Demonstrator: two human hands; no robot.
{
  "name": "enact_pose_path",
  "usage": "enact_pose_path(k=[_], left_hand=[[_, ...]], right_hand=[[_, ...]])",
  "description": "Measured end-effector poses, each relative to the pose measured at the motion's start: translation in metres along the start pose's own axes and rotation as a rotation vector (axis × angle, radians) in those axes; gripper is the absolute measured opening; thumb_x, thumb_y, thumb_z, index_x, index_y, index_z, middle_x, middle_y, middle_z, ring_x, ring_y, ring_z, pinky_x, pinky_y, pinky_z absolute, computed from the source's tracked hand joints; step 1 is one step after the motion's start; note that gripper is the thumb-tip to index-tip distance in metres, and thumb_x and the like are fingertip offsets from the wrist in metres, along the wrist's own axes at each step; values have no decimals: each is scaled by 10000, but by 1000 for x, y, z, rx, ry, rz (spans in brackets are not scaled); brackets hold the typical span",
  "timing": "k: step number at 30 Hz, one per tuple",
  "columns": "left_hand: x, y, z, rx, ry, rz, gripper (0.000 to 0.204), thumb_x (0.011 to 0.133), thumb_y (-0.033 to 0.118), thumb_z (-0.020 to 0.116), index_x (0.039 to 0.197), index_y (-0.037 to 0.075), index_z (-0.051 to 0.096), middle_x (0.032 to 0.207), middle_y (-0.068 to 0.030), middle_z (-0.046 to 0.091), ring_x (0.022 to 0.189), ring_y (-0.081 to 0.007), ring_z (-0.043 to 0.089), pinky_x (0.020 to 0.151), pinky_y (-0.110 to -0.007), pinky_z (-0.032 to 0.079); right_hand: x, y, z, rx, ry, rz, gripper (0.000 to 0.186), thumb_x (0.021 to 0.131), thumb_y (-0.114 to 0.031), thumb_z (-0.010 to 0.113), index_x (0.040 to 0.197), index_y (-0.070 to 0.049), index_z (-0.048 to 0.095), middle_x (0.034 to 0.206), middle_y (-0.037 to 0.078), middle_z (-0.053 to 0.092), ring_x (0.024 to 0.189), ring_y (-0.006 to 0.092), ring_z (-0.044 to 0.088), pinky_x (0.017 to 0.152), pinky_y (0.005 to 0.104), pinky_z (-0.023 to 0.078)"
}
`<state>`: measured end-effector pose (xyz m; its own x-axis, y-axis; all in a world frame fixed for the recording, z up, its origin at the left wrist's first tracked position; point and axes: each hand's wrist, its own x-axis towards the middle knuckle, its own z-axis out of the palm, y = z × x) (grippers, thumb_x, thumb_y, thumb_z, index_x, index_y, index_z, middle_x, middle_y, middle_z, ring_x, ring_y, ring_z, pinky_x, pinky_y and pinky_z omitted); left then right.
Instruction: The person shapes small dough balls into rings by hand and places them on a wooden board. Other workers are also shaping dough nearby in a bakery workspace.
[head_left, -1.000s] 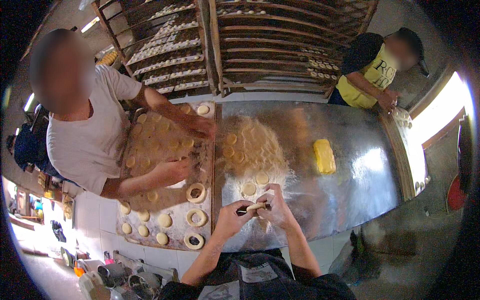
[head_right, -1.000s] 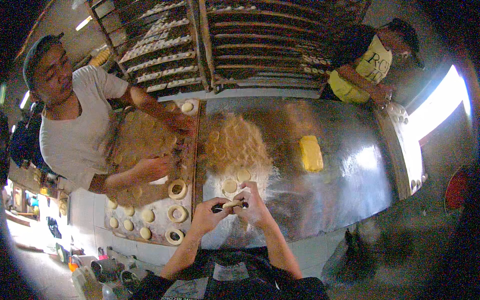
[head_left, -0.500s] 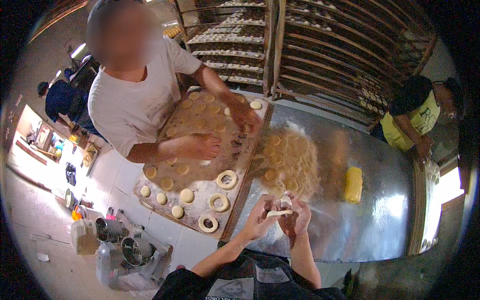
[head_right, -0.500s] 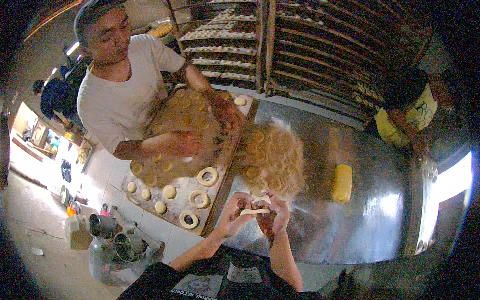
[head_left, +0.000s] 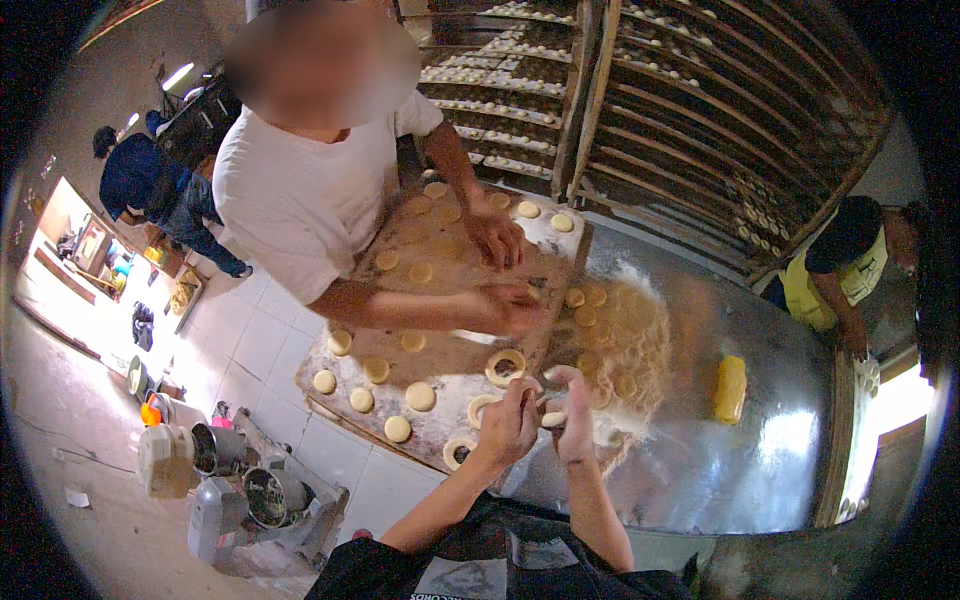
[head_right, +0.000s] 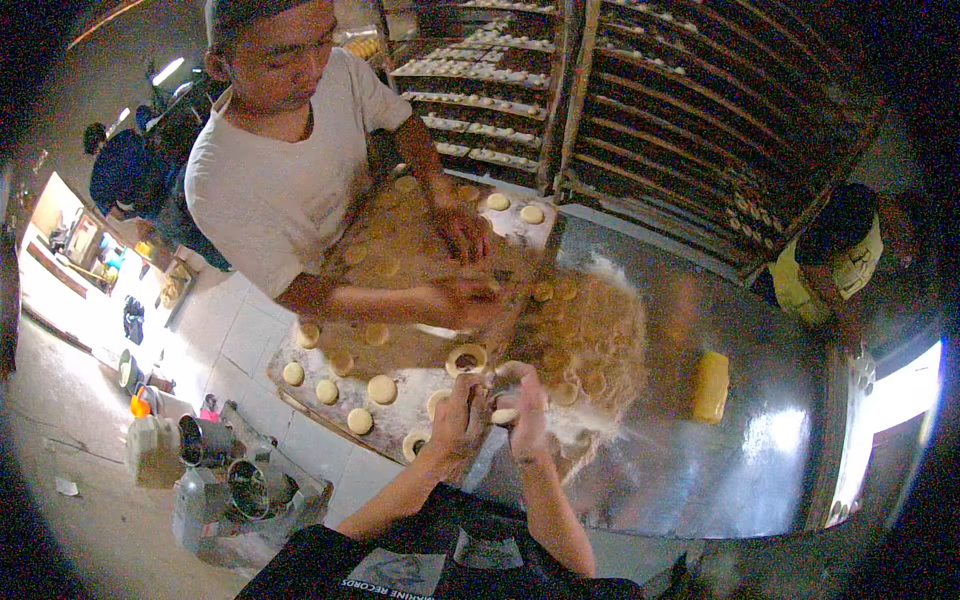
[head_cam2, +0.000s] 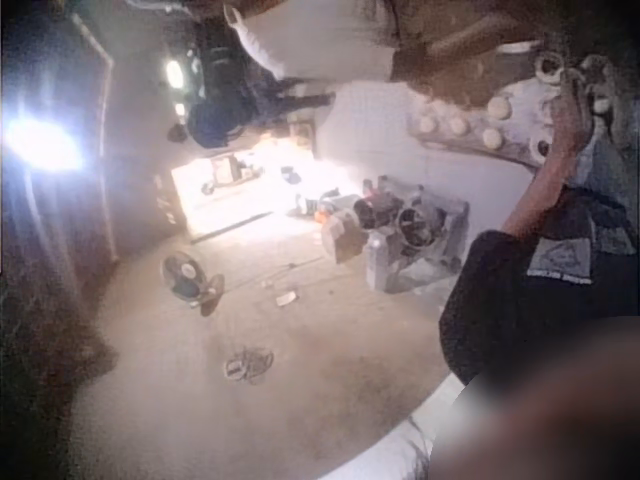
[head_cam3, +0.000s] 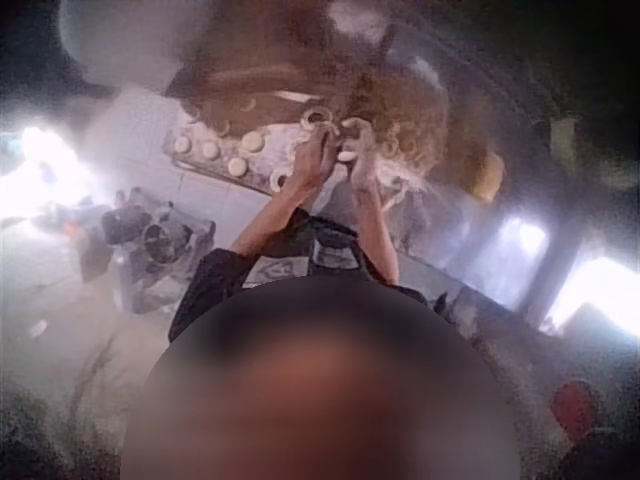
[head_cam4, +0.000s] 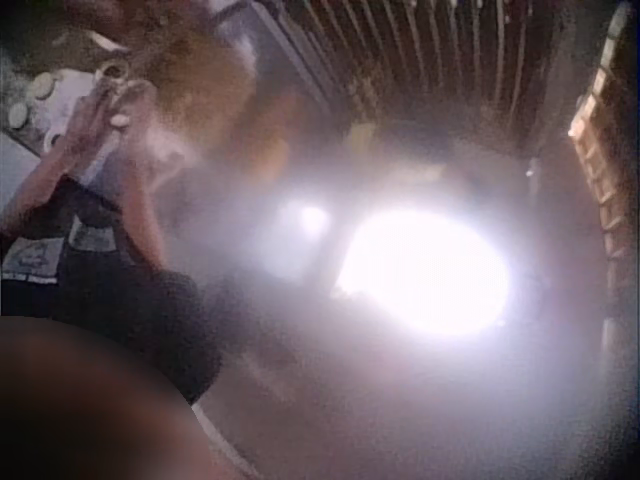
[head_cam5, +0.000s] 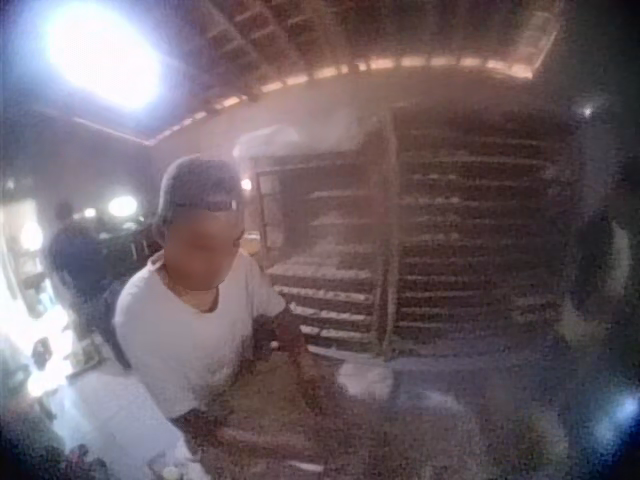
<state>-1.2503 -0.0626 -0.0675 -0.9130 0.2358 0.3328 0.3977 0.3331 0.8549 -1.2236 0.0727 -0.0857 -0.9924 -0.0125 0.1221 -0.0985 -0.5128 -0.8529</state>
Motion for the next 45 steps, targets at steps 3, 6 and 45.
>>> enact_pose_path(k=[3,6,45], left_hand=[[4,-12,-27,22,20,-49,160,994,106,506,1145,63,534,785,-199,665,661,-389,683,551,-445,510],[12,-31,-48,5,-12,-88,163,1005,138,498,1147,77,551,816,-209,677,682,-411,681,561,-470,510],[79,-107,-160,548,-347,36,550,807,78,655,1339,96,515,1137,-200,530,1082,-371,541,894,-484,432]], right_hand=[[18,16,26,-543,55,-119,610,990,-561,426,1365,-81,402,1220,147,555,1063,259,583,923,371,482],[37,37,51,100,259,42,555,970,-428,521,1388,-85,394,1286,108,482,1157,235,514,977,345,446],[100,71,117,-1787,190,258,602,878,-372,647,1378,-85,474,1225,193,578,1194,381,531,1015,569,404]])
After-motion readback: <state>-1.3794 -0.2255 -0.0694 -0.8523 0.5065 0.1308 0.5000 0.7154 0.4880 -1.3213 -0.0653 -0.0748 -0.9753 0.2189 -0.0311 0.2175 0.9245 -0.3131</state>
